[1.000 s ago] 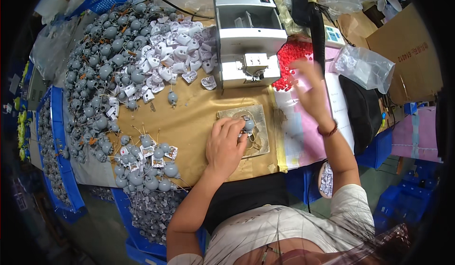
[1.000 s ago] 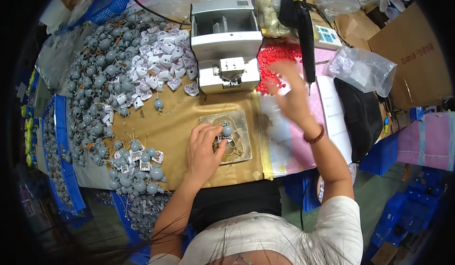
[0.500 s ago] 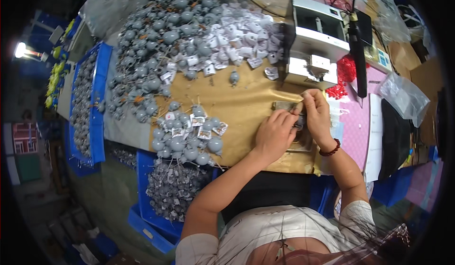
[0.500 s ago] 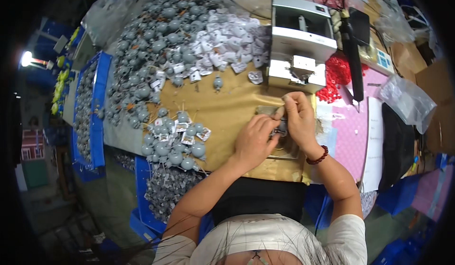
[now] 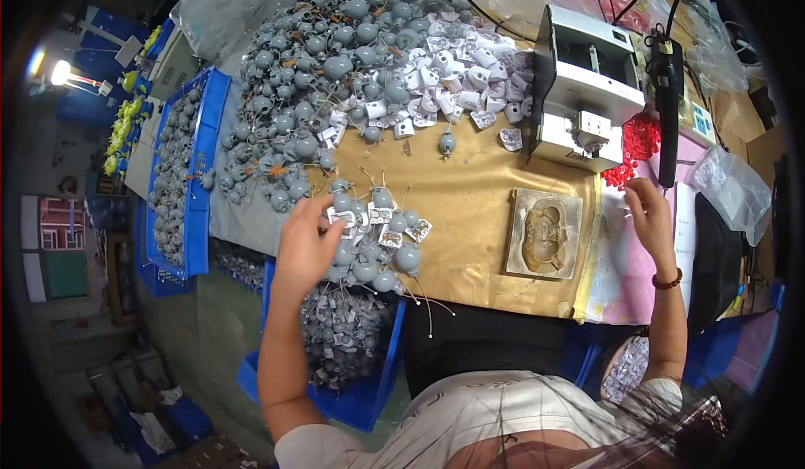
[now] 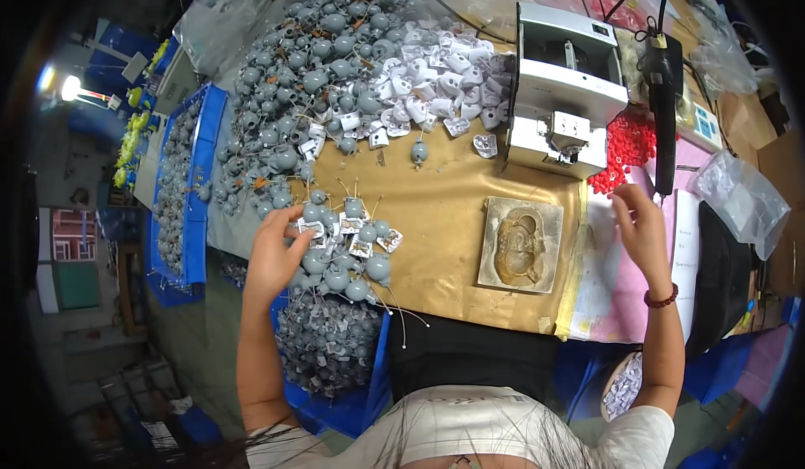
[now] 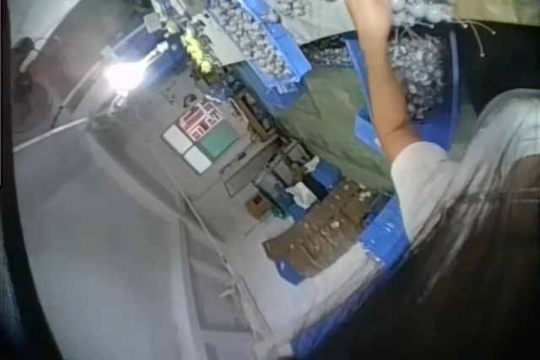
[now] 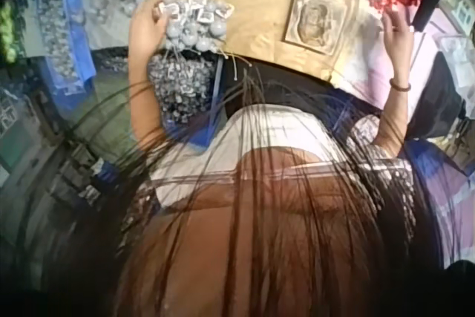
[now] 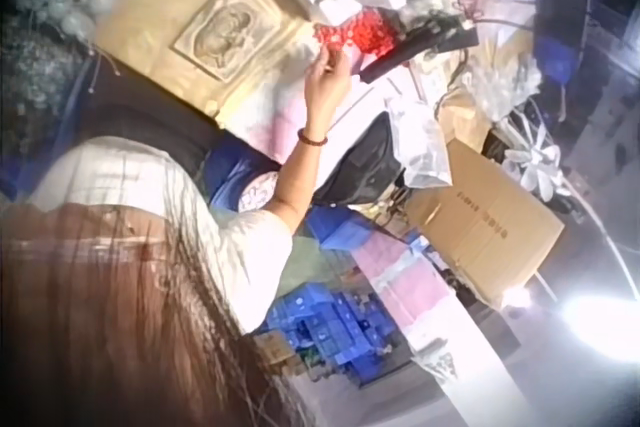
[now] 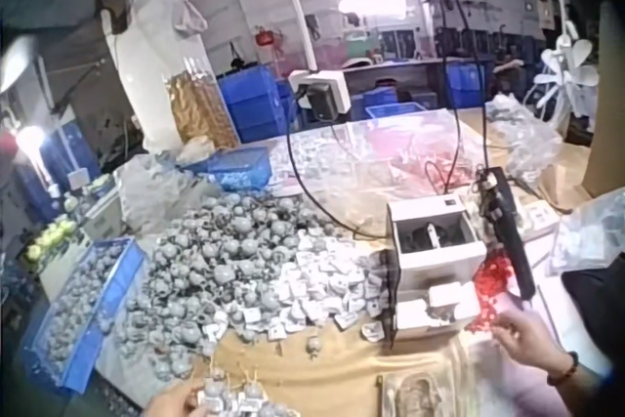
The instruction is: Assembling small plastic components using a suspended electric screwdriver.
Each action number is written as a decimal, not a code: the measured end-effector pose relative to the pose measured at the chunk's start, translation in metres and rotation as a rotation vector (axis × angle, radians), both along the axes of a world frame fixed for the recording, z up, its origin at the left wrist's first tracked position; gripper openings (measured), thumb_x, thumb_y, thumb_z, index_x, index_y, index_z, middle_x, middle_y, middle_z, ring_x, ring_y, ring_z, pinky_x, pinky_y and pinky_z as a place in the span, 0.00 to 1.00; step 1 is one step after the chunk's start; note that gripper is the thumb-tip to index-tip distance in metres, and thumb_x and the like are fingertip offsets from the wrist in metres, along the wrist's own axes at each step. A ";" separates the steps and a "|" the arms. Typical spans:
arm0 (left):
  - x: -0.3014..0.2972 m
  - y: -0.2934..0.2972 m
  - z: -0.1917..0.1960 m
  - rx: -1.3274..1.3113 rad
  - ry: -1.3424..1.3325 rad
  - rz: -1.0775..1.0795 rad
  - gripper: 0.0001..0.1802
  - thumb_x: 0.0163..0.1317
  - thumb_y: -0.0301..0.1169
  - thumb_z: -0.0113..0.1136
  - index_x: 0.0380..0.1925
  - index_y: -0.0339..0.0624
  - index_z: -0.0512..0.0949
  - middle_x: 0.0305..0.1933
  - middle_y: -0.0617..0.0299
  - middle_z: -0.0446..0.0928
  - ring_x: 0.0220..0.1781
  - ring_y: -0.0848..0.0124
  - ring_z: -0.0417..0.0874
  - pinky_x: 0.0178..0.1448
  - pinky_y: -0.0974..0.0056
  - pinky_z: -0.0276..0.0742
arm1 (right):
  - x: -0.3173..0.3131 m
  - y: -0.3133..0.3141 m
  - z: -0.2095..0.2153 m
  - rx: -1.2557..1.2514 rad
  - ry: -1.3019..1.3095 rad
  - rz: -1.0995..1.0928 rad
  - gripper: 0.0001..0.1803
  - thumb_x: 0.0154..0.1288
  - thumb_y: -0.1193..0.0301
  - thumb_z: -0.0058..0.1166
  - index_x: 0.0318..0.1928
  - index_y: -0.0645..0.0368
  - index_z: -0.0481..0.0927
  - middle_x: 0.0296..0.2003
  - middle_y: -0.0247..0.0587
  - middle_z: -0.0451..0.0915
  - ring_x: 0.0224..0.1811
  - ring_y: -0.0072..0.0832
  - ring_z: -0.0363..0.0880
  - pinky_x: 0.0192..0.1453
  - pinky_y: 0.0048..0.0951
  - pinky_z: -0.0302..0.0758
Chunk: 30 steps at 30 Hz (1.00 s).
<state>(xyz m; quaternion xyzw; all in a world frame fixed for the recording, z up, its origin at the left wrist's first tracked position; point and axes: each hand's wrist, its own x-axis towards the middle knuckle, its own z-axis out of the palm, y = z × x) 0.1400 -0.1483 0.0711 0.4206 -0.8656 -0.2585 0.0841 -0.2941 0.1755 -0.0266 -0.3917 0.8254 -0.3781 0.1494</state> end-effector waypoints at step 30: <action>-0.180 0.039 -0.091 -0.266 0.056 -0.652 0.13 0.60 0.32 0.68 0.43 0.43 0.77 0.37 0.48 0.74 0.40 0.48 0.81 0.40 0.47 0.77 | -0.004 0.024 -0.002 -0.271 -0.254 -0.019 0.07 0.67 0.82 0.58 0.45 0.64 0.80 0.39 0.32 0.79 0.39 0.17 0.79 0.46 0.21 0.77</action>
